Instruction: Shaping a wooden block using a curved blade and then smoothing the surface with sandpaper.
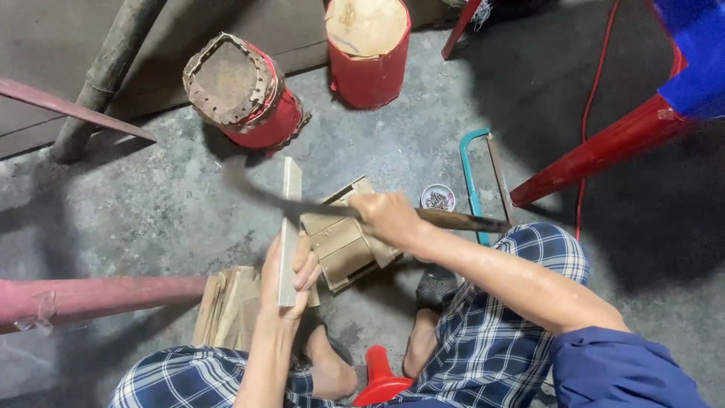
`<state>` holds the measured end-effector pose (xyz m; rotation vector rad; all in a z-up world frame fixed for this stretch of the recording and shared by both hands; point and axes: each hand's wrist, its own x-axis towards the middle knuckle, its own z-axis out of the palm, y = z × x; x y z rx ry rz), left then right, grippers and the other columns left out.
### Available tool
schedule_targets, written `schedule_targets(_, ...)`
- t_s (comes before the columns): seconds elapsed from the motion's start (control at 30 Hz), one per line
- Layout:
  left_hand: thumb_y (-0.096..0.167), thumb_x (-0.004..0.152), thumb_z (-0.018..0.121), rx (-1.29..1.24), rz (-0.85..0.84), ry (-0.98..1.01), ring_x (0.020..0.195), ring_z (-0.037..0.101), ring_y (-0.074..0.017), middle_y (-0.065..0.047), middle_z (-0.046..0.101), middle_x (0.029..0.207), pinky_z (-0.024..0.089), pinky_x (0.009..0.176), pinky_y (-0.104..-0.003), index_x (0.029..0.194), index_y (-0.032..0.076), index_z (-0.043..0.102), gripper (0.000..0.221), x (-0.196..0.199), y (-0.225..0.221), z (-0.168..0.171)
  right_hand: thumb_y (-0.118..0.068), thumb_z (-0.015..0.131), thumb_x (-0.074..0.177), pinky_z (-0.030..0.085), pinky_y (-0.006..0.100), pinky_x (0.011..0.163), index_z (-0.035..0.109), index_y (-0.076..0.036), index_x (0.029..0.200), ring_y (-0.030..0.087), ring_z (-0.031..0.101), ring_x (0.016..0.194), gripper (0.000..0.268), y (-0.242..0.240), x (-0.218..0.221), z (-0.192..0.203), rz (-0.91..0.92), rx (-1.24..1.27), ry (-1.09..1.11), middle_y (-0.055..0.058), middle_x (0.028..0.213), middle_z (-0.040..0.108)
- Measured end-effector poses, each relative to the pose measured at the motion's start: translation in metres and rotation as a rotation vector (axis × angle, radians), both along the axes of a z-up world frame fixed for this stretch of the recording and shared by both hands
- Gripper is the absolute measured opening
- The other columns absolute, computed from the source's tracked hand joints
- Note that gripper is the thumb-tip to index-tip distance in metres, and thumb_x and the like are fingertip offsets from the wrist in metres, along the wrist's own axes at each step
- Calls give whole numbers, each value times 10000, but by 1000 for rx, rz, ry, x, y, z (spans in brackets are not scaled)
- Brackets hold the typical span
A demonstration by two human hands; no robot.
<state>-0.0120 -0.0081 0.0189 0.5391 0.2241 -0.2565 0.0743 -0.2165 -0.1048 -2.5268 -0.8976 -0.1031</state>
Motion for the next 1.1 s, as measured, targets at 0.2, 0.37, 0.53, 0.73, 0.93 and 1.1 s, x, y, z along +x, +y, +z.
schedule_targets(0.2, 305, 1112, 254, -23, -38, 23, 316, 331, -98, 25, 330, 556, 261, 281, -206, 919, 125, 503, 363, -1, 9, -33, -62, 549, 932, 589, 389, 517, 654, -126, 1134, 256, 704, 560, 237, 0, 5, 0, 20, -19, -15, 57, 597, 650)
schedule_targets(0.37, 218, 1128, 219, 85, 7, 67, 314, 360, -75, 31, 374, 569, 264, 272, -193, 930, 99, 475, 345, 2, -4, 4, -109, 550, 957, 588, 387, 517, 649, -127, 1060, 263, 709, 565, 144, -1, 0, 11, 8, -7, 13, 59, 600, 647)
schedule_targets(0.53, 229, 1119, 312, 186, -46, 74, 284, 314, -56, 42, 302, 542, 273, 270, -177, 1119, 75, 483, 230, -2, -11, 14, -471, 571, 1003, 572, 437, 518, 638, -137, 932, 304, 703, 554, 348, -18, 28, 4, -136, 28, 73, 71, 567, 627)
schedule_targets(0.73, 258, 1099, 368, 17, -14, 84, 296, 301, -112, -3, 296, 540, 233, 270, -216, 869, 135, 462, 277, -2, 5, -31, -188, 559, 995, 553, 364, 485, 653, -198, 974, 232, 711, 566, 97, -7, 6, 9, -60, -157, -290, 7, 596, 657)
schedule_targets(0.93, 251, 1106, 363, 87, -31, 67, 294, 325, -69, 29, 313, 542, 232, 268, -200, 952, 132, 513, 246, -2, -1, -12, -241, 608, 922, 574, 468, 539, 628, -185, 923, 329, 727, 635, 60, -13, -3, 6, -70, -67, -68, 82, 615, 654)
schedule_targets(1.1, 268, 1125, 294, 175, -59, 99, 276, 337, -62, 50, 354, 509, 265, 254, -190, 1070, 102, 503, 273, -3, -4, 13, -287, 574, 952, 569, 460, 551, 598, -188, 907, 326, 712, 629, 112, -14, 18, 6, -174, -140, -46, 61, 603, 631)
